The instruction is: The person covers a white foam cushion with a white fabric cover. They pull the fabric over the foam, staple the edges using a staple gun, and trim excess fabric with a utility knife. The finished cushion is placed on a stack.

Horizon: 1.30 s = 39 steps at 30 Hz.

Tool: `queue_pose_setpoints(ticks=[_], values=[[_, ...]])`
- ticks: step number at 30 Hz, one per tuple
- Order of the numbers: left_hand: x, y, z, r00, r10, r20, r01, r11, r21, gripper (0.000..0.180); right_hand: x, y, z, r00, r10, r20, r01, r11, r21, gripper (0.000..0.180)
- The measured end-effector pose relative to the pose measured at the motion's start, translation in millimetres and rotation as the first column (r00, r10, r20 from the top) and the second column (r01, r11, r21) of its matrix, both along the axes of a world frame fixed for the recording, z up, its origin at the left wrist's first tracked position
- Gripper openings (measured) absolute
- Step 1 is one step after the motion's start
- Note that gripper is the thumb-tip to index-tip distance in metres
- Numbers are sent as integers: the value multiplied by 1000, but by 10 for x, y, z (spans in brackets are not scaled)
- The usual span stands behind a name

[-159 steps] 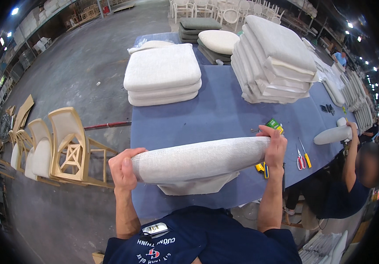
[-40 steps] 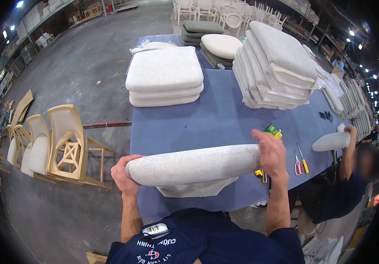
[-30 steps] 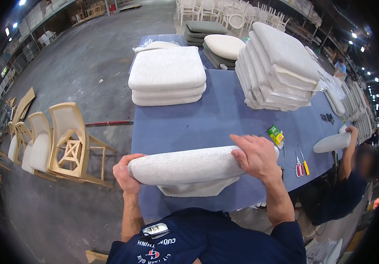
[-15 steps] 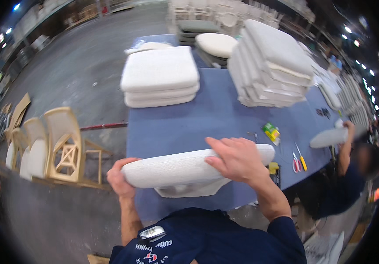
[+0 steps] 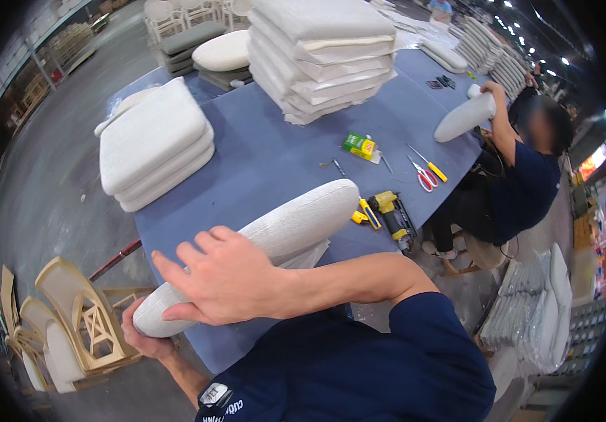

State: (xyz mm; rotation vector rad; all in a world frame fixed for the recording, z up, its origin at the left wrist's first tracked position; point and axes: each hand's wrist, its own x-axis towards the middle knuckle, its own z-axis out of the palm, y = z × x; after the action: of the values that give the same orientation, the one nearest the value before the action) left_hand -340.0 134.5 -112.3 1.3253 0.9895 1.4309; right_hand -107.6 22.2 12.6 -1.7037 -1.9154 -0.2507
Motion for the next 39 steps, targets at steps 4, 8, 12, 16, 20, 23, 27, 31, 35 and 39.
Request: queue_pose_setpoints(ticks=[4,8,12,16,20,23,27,31,35,39], values=[[66,16,-6,997,41,-67,-39,999,23,66,79,32,-79,999,-22,46,32,973,-230,71],[70,-29,13,998,-3,-60,4,1000,3,60,166,-50,-161,996,-62,60,72,981,-181,71],[-16,-21,-85,986,33,-161,1,978,207,57,422,-218,-177,986,-156,62,163,977,-136,67],[75,-55,-13,986,48,-161,-19,984,175,54,884,-459,-151,960,-265,87,277,945,-177,58],[58,16,20,973,40,-226,14,973,230,52,1373,-687,-202,891,-451,57,454,872,-183,44],[77,96,104,955,3,-296,60,977,203,53,1625,-782,-522,829,-456,-325,515,848,122,41],[55,163,368,886,-150,-439,240,958,157,56,1586,-726,-683,771,-373,-516,573,761,305,29],[156,0,854,716,-144,-683,318,939,134,53,1573,-721,-666,795,-361,-488,552,763,336,28],[488,-162,1160,464,18,-886,435,866,245,44,1581,-717,-663,809,-378,-449,545,768,335,26],[860,-288,1243,340,223,-914,577,718,389,40,1574,-688,-664,814,-398,-423,551,761,343,25]])
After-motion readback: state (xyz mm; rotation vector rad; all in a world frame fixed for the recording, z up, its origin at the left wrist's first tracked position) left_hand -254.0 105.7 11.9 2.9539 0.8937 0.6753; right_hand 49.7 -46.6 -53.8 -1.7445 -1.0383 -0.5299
